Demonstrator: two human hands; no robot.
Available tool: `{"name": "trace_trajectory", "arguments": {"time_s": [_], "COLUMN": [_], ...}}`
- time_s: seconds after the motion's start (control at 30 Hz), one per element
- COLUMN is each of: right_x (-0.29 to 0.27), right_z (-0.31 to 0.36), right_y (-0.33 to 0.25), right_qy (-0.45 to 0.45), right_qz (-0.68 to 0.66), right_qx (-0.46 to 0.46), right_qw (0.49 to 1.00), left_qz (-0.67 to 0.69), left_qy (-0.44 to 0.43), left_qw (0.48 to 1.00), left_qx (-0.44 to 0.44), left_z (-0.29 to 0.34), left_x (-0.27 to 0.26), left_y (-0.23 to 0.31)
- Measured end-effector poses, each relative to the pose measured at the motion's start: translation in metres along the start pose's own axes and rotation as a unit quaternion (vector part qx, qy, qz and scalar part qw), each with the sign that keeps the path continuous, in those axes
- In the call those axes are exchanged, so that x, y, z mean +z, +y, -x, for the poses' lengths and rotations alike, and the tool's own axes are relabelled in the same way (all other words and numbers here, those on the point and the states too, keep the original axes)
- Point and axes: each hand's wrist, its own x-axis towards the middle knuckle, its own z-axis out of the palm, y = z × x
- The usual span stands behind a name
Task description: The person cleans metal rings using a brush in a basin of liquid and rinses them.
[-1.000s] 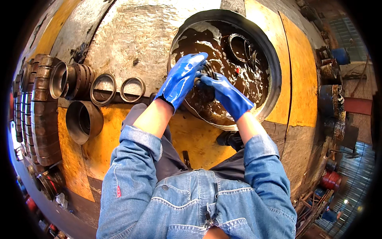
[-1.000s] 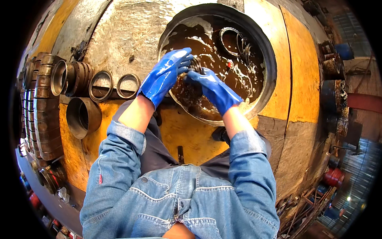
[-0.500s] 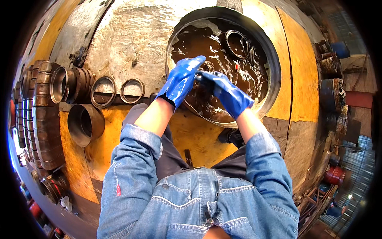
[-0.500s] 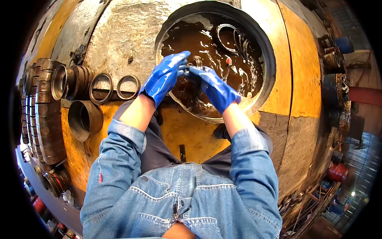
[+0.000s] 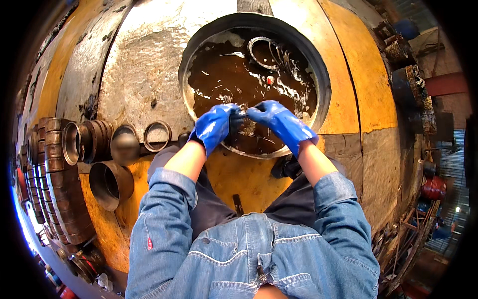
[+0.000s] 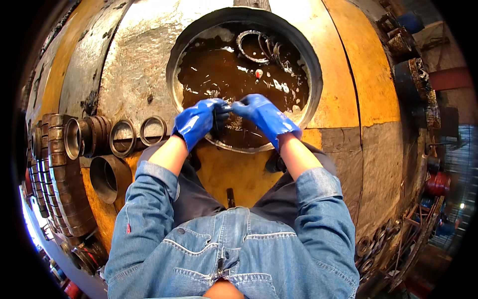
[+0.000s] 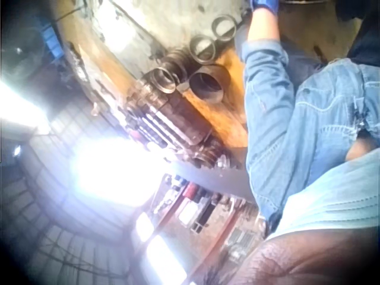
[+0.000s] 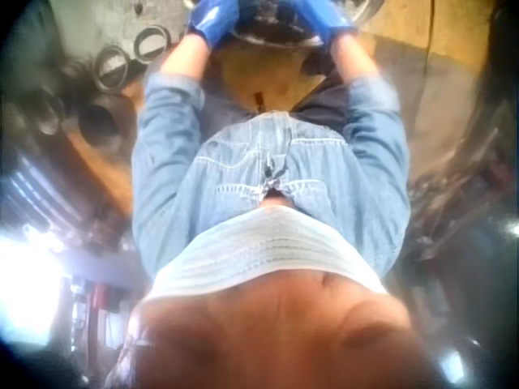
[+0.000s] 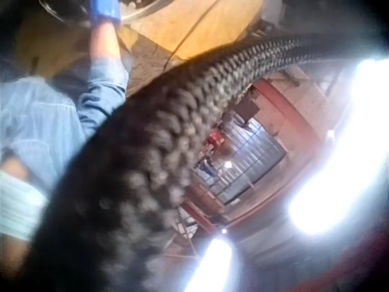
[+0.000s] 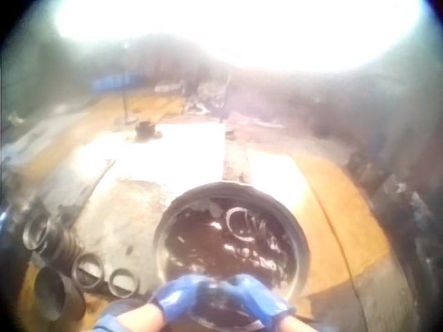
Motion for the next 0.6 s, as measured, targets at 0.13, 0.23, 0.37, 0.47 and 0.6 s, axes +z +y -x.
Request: {"name": "trace_trajectory", "arguments": {"time_s": [0.13, 0.23, 0.37, 0.47, 0.6], "right_x": [-0.039, -0.032, -0.026, -0.032, -0.057], "right_z": [-0.038, -0.062, -0.060, -0.046, -0.010], "right_y": [0.022, 0.046, 0.031, -0.001, -0.010], "right_qy": [0.038, 0.019, 0.108, 0.025, 0.015], "right_qz": [0.194, 0.387, 0.242, 0.122, 0.078], "right_qx": [0.198, 0.041, 0.109, 0.227, 0.200], "right_qw": [0.960, 0.921, 0.958, 0.966, 0.977], "left_qz": [-0.061, -0.062, -0.043, -0.065, -0.086], "left_qy": [0.023, 0.027, 0.016, 0.001, -0.051], "left_qw": [0.994, 0.995, 0.987, 0.984, 0.982], "left_qx": [-0.093, -0.079, -0.153, -0.165, -0.163], "left_z": [0.001, -0.001, -0.007, 0.006, -0.005], "left_x": [0.014, 0.021, 0.039, 0.050, 0.067], "left_y": [0.010, 0.006, 0.004, 0.018, 0.008]}}
